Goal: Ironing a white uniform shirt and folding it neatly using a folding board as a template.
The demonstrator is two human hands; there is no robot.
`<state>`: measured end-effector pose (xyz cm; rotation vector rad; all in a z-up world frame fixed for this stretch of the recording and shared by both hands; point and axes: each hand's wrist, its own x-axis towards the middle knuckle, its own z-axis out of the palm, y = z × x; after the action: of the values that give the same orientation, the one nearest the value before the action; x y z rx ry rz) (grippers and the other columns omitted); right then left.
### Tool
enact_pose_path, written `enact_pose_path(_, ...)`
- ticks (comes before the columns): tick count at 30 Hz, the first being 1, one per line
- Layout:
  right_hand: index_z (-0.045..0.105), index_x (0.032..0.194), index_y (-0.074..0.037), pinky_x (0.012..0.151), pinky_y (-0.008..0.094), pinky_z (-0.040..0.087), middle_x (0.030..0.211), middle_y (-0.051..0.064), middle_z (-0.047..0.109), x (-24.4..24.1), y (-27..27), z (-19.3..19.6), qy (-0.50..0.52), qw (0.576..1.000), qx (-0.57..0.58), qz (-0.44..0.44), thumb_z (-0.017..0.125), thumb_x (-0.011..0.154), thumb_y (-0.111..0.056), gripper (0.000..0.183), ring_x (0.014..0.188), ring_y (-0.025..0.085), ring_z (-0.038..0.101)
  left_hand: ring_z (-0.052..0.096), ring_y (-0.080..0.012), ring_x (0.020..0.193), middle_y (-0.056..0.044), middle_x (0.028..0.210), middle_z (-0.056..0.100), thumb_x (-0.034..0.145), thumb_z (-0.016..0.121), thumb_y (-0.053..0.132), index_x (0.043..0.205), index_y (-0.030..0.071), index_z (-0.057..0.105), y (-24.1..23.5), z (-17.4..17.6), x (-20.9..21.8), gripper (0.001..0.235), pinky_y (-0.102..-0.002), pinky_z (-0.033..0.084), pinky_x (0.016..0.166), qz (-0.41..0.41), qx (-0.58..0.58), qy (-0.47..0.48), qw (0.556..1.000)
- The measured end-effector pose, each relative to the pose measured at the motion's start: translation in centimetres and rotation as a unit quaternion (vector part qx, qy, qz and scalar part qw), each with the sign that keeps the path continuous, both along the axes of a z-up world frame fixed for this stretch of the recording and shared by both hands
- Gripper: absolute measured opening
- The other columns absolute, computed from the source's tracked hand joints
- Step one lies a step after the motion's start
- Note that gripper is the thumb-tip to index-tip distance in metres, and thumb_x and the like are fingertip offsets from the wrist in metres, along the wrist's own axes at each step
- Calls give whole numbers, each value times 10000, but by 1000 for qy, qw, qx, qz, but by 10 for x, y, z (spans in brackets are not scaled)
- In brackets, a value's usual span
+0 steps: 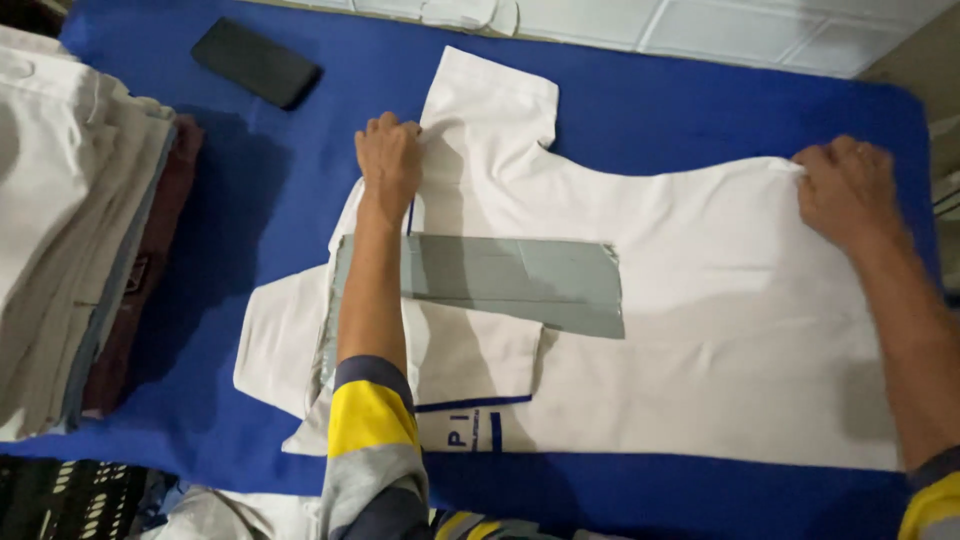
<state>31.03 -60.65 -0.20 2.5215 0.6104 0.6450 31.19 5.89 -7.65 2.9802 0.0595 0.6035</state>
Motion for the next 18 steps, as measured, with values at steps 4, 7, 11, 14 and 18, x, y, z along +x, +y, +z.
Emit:
enact_pose_path(4,759,1070,-338,940,387,494,1101,-64,724,-22,-21,35,-54,996,-69,12,590,891,-456,273,1140,205,722,631,-428,825,-142,933,640,918,652,245,1000,186,729,15,56,-36,127,-591,470,605,-50,-87,-21,995)
enact_pose_path(7,709,975,-95,1004,459,496,1008,84,638,-85,-23,75,45,987,114,99,761,911,-209,141,1056,320,669,661,-351,871,-145,981,703,942,700,121,1048,59,668,25,111,-103,127,-450,460,745,-184,-222,-67,955)
enact_pose_path(11,607,1076,52,1080,437,421,1126,218,559,-180,-80,48,154,940,291,85,783,1029,-9,192,1139,383,551,658,-334,927,-128,1026,687,1019,674,39,1068,33,640,15,175,-238,60,-431,478,807,-231,-196,-31,952)
enact_pose_path(14,683,1108,-62,1127,443,459,1221,123,668,-240,-77,39,171,940,283,82,778,959,-26,181,1259,332,644,706,-329,1033,-164,1116,734,950,701,-19,1038,11,702,1,159,-306,93,-420,553,928,-237,-175,11,956)
enact_pose_path(18,737,1175,-159,1194,394,481,1250,46,749,-262,-86,14,255,936,244,20,603,998,-144,222,1279,252,680,669,-366,1222,-207,1220,711,978,603,-41,1030,-24,708,-9,110,-333,119,-466,533,1008,-250,-206,18,946)
